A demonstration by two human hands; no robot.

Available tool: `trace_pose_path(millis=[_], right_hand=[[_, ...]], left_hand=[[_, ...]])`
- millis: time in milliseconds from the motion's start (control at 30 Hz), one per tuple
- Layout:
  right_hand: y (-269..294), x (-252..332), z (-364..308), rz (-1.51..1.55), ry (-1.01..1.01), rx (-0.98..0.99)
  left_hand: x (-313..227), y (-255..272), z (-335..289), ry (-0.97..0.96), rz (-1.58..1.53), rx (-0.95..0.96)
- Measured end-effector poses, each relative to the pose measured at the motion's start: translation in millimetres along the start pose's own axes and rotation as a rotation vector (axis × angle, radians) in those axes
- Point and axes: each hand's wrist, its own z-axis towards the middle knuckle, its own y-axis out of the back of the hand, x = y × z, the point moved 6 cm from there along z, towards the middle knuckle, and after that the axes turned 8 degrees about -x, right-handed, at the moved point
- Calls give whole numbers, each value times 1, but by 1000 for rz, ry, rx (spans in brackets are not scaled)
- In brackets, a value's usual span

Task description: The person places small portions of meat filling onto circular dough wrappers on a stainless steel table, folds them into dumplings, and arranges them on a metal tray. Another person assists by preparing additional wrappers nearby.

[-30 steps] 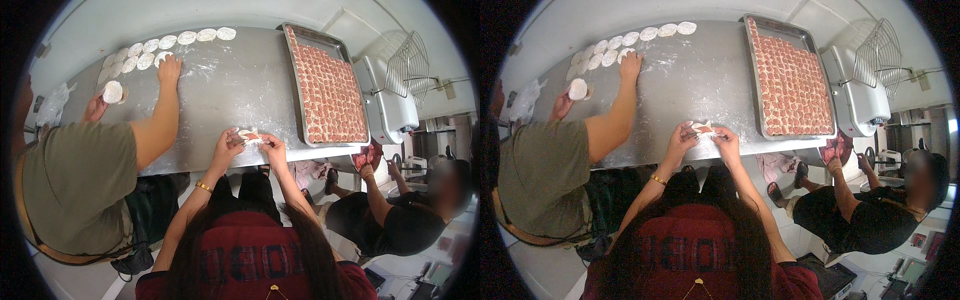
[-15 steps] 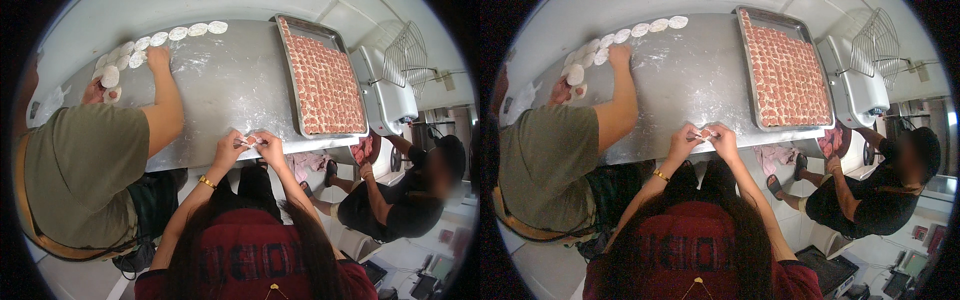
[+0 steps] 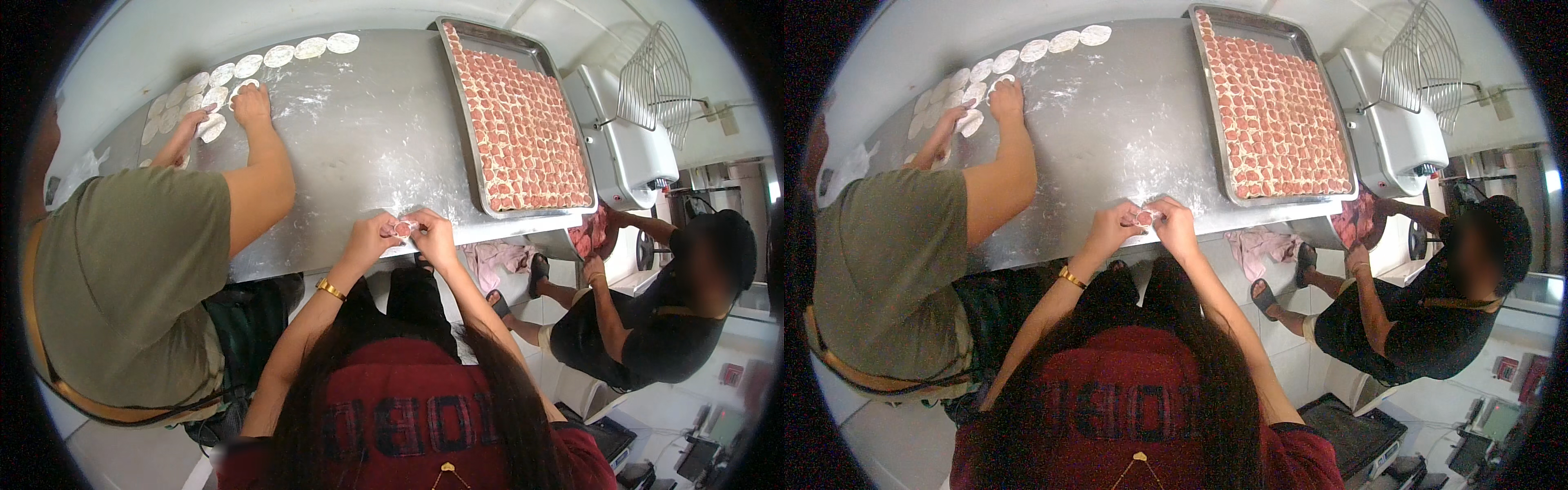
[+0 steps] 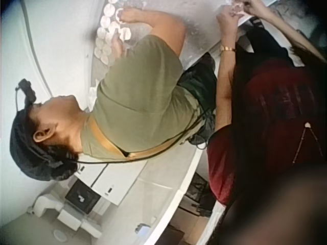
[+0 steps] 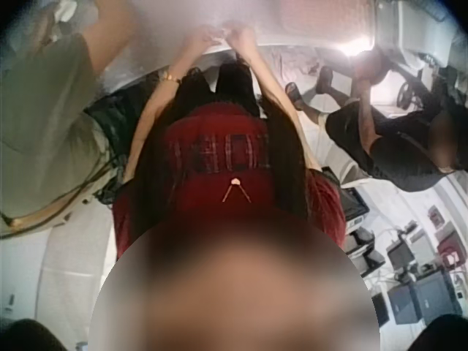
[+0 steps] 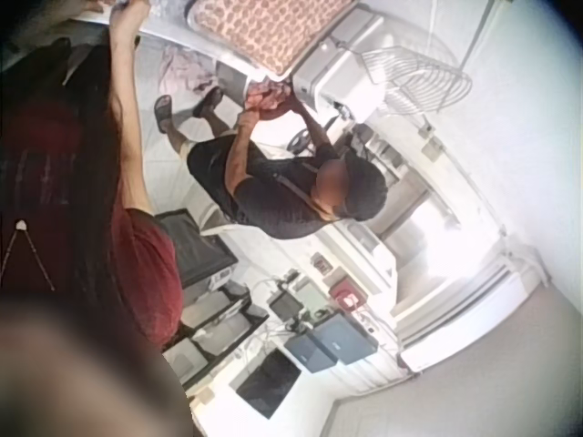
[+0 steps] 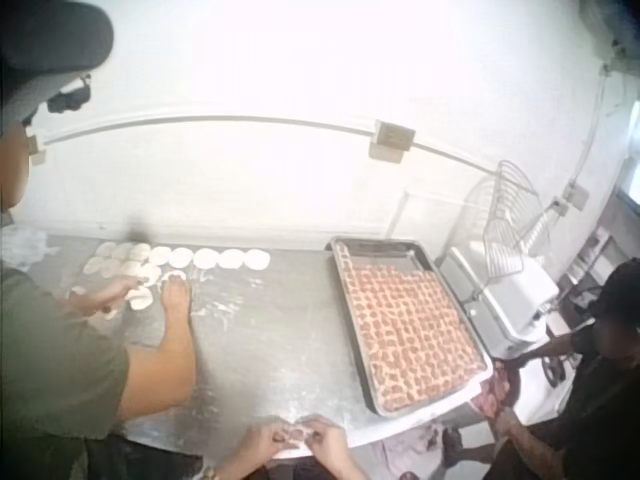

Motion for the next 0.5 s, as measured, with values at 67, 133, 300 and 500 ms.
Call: trace_pose_path(millis=[67,133,300,500], right_hand=[[0,2,1,3,43,0],[3,6,1,14,108,2],[9,0,-3,-64,-24,13],[4,8,5,-119,71,3]], left_hand=[[-1,1,3,12,84,29],[-7,2,3,-29,195,7],[-20,4,2,-71,293,-21],[-20,-1,6,-111,299,-31]])
